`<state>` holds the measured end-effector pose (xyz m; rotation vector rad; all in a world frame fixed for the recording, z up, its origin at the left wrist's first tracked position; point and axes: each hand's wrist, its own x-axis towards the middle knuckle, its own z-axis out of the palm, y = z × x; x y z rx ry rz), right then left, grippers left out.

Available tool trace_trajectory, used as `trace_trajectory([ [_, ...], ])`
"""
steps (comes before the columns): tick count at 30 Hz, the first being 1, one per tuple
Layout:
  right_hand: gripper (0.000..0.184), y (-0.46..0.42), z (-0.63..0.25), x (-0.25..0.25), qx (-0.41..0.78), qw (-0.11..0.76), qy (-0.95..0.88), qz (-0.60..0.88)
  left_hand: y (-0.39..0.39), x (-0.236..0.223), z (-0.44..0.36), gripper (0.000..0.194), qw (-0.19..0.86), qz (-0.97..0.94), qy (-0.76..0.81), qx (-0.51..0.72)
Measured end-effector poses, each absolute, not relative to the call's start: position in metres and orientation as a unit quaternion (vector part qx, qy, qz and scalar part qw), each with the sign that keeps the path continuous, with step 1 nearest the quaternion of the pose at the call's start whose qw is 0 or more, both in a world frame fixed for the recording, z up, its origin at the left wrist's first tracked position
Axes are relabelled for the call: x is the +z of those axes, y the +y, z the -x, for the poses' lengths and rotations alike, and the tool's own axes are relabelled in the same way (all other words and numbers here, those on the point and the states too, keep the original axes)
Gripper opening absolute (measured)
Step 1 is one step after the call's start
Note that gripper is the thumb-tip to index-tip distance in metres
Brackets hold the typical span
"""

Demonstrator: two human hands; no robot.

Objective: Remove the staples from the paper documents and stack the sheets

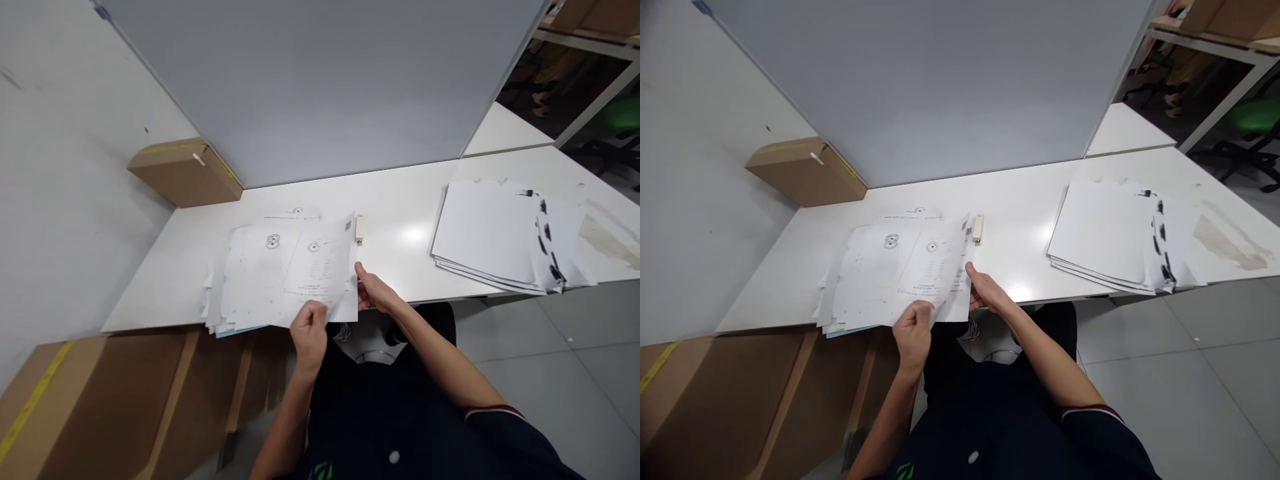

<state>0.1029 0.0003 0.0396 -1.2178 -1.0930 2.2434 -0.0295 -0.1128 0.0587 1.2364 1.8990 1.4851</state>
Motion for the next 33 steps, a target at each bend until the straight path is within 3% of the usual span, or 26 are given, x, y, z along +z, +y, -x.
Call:
trace_trajectory([
  [5,0.046,0.006,-0.102,0.037,0.757,0.219,-0.418,0.452,-0.114,0.056,0.005,0.024,0.198,-0.710,0.547,0.397],
  [9,0.049,0.005,-0.109,0.034,0.739,0.223,-0.458,0.441,-0.112,0.050,-0.001,0.025,0.160,-0.736,0.547,0.365],
  [15,0.017,-0.004,-0.113,0.032,0.656,0.250,-0.544,0.459,-0.108,0.057,-0.003,0.019,0.196,-0.787,0.466,0.353],
  [18,0.015,-0.007,-0.123,0.037,0.637,0.258,-0.554,0.470,-0.106,0.065,0.018,0.014,0.136,-0.721,0.548,0.401],
  [21,0.023,-0.008,-0.145,0.046,0.649,0.261,-0.545,0.462,-0.097,0.067,0.055,0.033,0.030,-0.502,0.714,0.487],
  [23,0.028,-0.009,-0.162,0.051,0.659,0.270,-0.535,0.454,-0.087,0.066,0.078,0.055,0.065,-0.415,0.745,0.519],
  [26,0.033,-0.011,-0.183,0.053,0.647,0.291,-0.542,0.451,-0.069,0.064,0.094,0.076,0.240,-0.346,0.699,0.577],
  [30,0.037,-0.014,-0.202,0.047,0.636,0.307,-0.533,0.466,-0.052,0.066,0.079,0.058,0.499,-0.294,0.545,0.606],
  [33,0.038,-0.019,-0.214,0.037,0.656,0.315,-0.486,0.484,-0.049,0.067,0.059,0.045,0.518,-0.255,0.514,0.634],
])
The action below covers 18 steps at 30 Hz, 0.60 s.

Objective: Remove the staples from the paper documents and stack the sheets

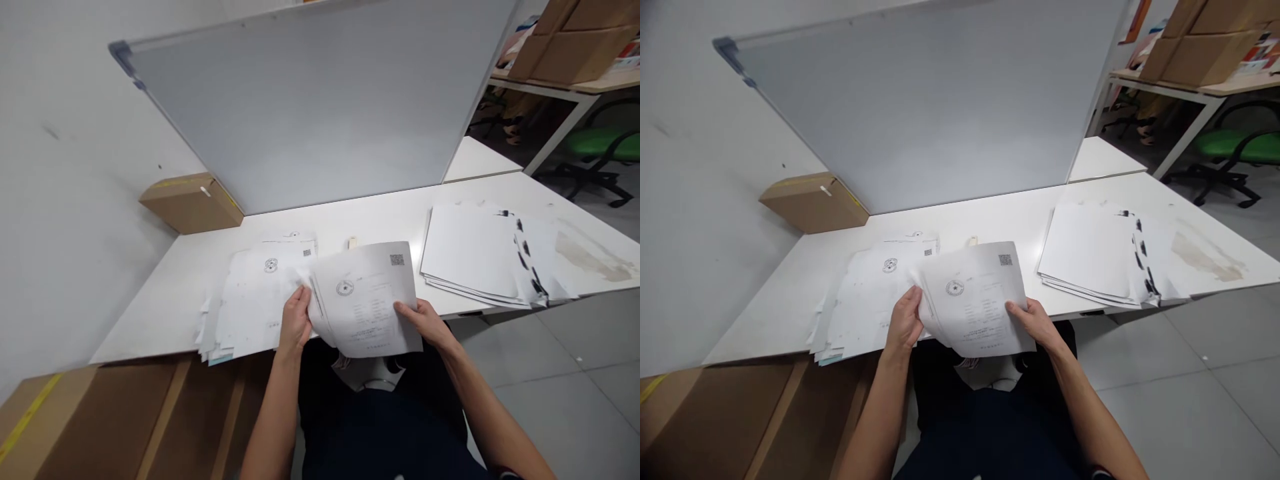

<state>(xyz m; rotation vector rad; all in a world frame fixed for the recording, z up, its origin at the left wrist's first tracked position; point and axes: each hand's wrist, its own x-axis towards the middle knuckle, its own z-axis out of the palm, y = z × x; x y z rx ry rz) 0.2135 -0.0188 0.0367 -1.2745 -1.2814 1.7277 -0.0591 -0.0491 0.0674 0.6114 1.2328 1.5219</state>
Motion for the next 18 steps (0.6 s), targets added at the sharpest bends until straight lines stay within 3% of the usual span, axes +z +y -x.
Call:
trace_trajectory([
  [6,0.037,-0.025,-0.225,0.027,0.692,0.377,-0.400,0.469,-0.053,0.071,0.038,0.028,0.475,-0.320,0.506,0.646],
  [11,0.038,-0.022,-0.219,0.036,0.680,0.417,-0.405,0.447,-0.056,0.090,0.028,0.039,0.455,-0.382,0.499,0.631],
  [14,0.037,-0.017,-0.215,0.047,0.660,0.429,-0.428,0.445,-0.057,0.106,0.025,0.043,0.396,-0.424,0.538,0.611],
  [18,0.035,-0.004,-0.214,0.074,0.594,0.479,-0.479,0.435,-0.055,0.135,0.030,0.025,0.289,-0.473,0.535,0.637],
])
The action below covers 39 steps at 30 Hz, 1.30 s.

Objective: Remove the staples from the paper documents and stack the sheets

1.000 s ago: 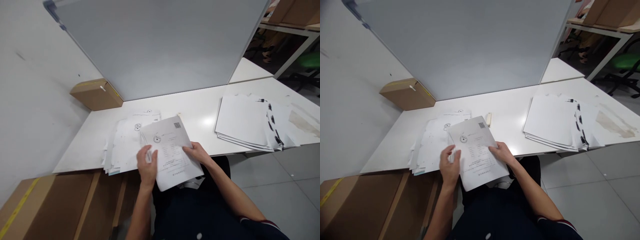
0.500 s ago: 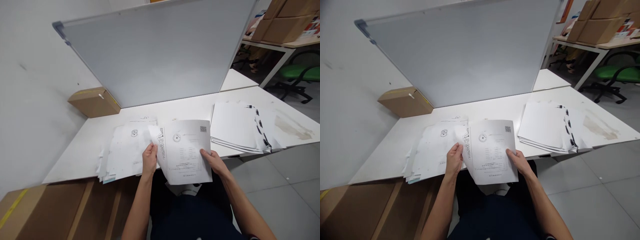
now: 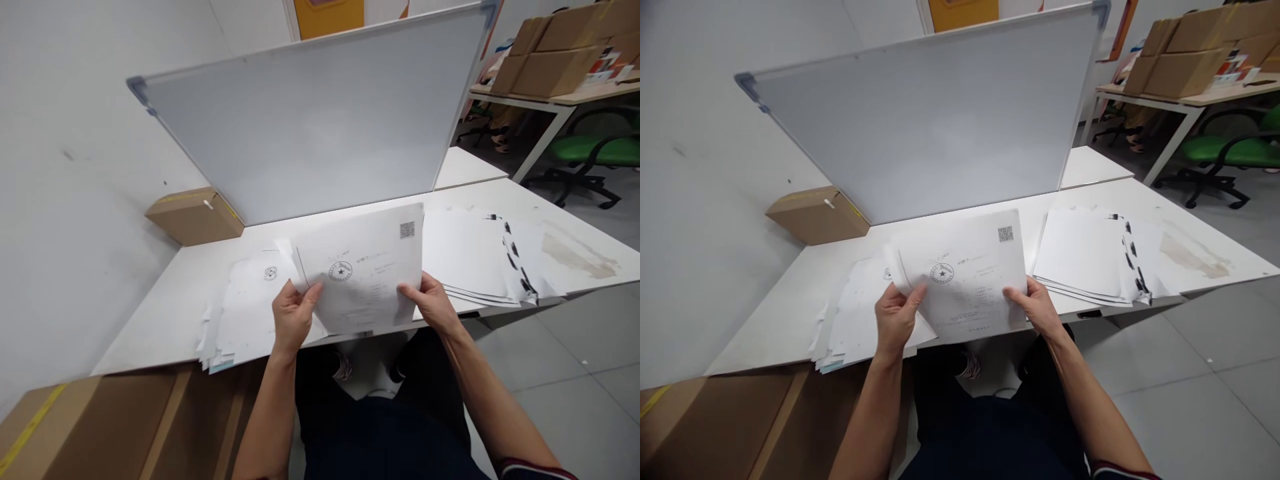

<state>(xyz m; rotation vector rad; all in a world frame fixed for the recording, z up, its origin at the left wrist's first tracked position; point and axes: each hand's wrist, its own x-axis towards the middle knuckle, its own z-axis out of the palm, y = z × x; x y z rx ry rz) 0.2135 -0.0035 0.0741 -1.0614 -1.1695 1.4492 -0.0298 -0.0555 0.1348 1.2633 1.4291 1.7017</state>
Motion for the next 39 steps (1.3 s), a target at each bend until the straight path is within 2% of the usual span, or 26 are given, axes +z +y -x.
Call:
trace_trajectory([
  [3,0.034,0.009,-0.214,0.097,0.561,0.542,-0.496,0.381,-0.051,0.156,0.035,0.024,0.239,-0.501,0.487,0.674],
  [6,0.028,0.020,-0.213,0.107,0.545,0.574,-0.507,0.342,-0.044,0.167,0.038,0.024,0.236,-0.516,0.434,0.700],
  [9,0.027,0.027,-0.211,0.098,0.547,0.566,-0.508,0.350,-0.035,0.163,0.038,0.029,0.262,-0.520,0.398,0.709],
  [15,0.027,0.031,-0.208,0.074,0.575,0.531,-0.507,0.362,-0.027,0.141,0.031,0.031,0.311,-0.495,0.463,0.666],
  [21,0.025,0.036,-0.209,0.085,0.561,0.549,-0.498,0.367,-0.022,0.149,0.024,0.027,0.271,-0.491,0.438,0.702],
  [27,0.034,0.041,-0.210,0.058,0.579,0.473,-0.536,0.391,-0.013,0.138,0.027,0.028,0.317,-0.455,0.454,0.697],
  [31,0.034,0.039,-0.214,0.043,0.548,0.415,-0.575,0.443,-0.011,0.133,0.028,0.030,0.296,-0.409,0.433,0.747],
  [35,0.026,0.039,-0.228,0.057,0.468,0.411,-0.614,0.486,-0.012,0.129,0.043,0.038,0.288,-0.394,0.421,0.765],
  [39,0.017,0.038,-0.251,0.097,0.360,0.404,-0.695,0.474,-0.020,0.120,0.075,0.069,0.245,-0.454,0.499,0.696],
])
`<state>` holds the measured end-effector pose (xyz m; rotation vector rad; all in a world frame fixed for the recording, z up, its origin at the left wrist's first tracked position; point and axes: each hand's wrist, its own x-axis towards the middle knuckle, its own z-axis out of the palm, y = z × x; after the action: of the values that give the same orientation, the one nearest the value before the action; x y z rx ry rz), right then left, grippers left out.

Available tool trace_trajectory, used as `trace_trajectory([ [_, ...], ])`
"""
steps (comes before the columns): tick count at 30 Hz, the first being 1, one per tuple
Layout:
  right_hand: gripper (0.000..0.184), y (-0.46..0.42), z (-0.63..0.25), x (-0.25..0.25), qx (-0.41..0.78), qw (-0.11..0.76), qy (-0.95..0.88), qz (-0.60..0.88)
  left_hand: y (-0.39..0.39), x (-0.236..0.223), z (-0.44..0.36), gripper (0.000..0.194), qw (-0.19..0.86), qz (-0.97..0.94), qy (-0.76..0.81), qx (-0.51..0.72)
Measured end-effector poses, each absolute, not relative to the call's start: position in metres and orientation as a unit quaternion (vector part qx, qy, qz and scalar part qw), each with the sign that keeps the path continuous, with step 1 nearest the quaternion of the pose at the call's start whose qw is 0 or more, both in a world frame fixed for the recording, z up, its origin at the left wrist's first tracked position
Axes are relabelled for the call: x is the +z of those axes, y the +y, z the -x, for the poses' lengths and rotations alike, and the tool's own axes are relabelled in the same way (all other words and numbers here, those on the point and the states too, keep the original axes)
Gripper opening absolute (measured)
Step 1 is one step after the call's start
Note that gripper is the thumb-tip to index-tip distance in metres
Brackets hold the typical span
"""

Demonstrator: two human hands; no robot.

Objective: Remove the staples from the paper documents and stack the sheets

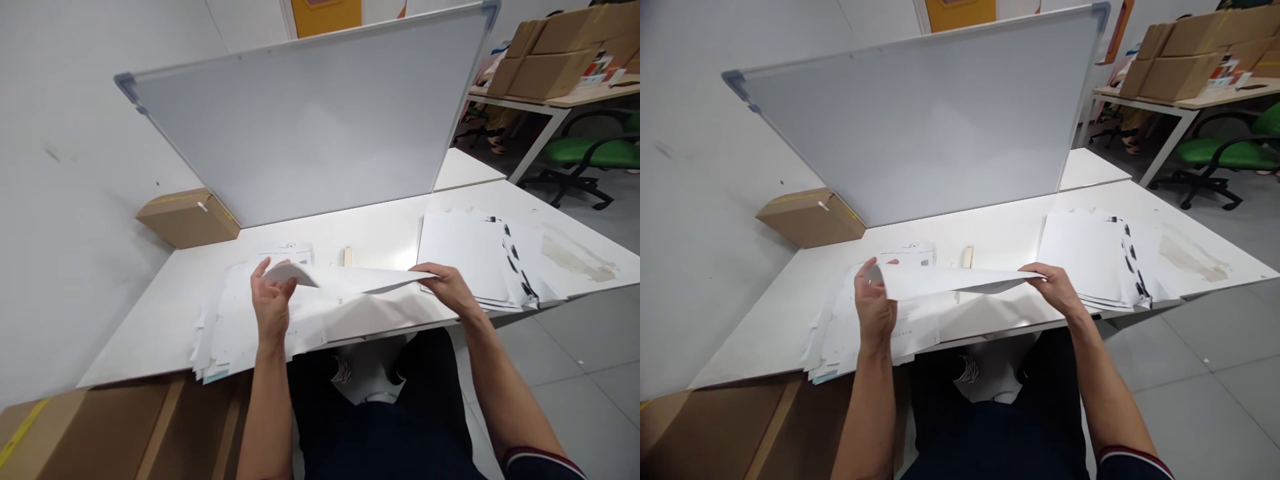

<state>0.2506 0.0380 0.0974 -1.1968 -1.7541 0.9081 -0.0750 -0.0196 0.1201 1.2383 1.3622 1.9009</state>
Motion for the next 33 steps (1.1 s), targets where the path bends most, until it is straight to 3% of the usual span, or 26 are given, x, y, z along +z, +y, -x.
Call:
trace_trajectory([
  [2,0.019,0.034,-0.260,0.121,0.297,0.365,-0.741,0.478,-0.025,0.116,0.088,0.075,0.182,-0.528,0.558,0.613],
  [5,0.028,0.026,-0.267,0.152,0.215,0.300,-0.801,0.471,-0.030,0.111,0.095,0.049,0.142,-0.627,0.577,0.503],
  [8,0.035,0.020,-0.266,0.167,0.161,0.248,-0.835,0.463,-0.030,0.098,0.093,0.032,0.226,-0.658,0.538,0.476],
  [14,0.026,0.020,-0.263,0.156,0.141,0.153,-0.862,0.463,-0.028,0.055,0.081,0.029,0.410,-0.559,0.595,0.406],
  [33,0.028,0.014,-0.267,0.186,0.063,0.197,-0.865,0.456,-0.016,0.060,0.072,0.025,0.408,-0.546,0.597,0.423],
])
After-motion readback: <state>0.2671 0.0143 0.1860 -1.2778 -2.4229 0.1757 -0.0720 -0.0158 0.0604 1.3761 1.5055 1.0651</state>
